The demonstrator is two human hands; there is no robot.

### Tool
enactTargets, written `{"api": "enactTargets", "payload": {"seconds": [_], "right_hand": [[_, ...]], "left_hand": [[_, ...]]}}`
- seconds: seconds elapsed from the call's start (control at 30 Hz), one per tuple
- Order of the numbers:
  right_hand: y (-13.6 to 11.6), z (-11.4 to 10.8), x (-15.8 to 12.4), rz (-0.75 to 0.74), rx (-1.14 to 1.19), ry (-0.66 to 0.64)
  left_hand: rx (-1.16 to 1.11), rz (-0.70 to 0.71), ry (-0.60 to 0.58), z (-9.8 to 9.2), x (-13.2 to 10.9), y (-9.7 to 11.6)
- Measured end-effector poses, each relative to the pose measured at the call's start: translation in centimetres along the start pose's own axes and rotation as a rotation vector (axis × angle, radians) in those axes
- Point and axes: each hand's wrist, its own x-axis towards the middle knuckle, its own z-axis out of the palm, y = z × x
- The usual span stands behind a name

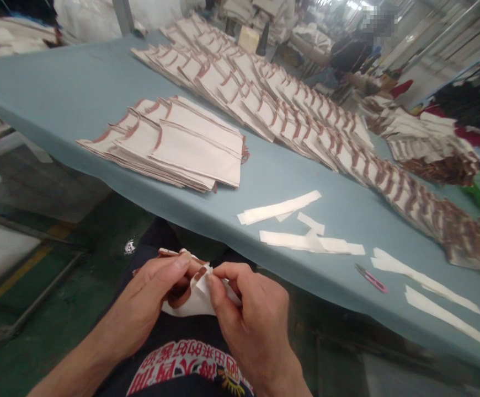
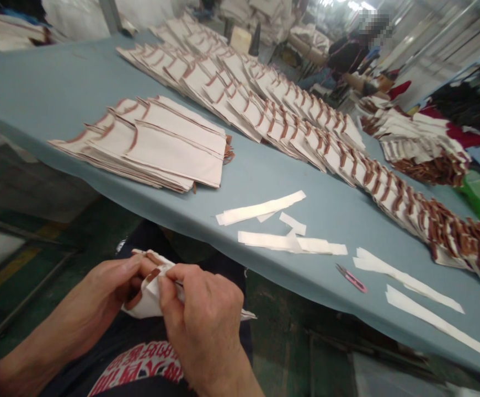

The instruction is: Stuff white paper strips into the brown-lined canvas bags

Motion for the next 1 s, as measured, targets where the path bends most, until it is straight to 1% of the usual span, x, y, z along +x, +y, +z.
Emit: {"api": "enactTargets", "payload": {"seconds": [0.1,0.27,0.33,0.4,0.5,0.63,0.7,0.8,0.93,1.0], "right_hand": [[0.4,-0.2,-0.1,0.063,0.104,-0.07],[1.1,-0.5,0.1,0.258,0.299,-0.244],[1.2,-0.7,0.1,0.309,0.343,-0.282],[1.3,-0.8,0.2,0.321,0.348,-0.303],[1.3,-0.8,0.4,0.255,0.261,-0.303],[1.4,-0.7,0.7,0.081,0.083,-0.29],[1.5,-0.7,0.8,0.03,0.047,-0.302],[1.7,-0.9,1.0,-0.005,0.035,-0.311],[1.6,-0.8,0.9,-0.033,0.034,-0.269],[1.6,-0.6,0.8,-0.047,0.028,-0.233]], "left_hand": [[0.037,0.031,-0.001,-0.4,0.2,-0.3],[0.112,0.033,-0.008,-0.5,0.2,-0.7],[0.134,0.015,-0.001,-0.5,0.2,-0.8],[0.155,-0.001,0.013,-0.4,0.1,-0.8],[0.177,-0.023,0.03,-0.3,0.1,-0.9],[0.153,-0.054,0.051,-0.1,0.2,-0.8],[0.136,-0.058,0.054,-0.1,0.3,-0.8],[0.121,-0.05,0.048,-0.3,0.1,-0.8],[0.127,-0.046,0.019,-0.4,-0.4,-0.3],[0.151,-0.042,0.052,-0.1,-0.7,0.1]]}}
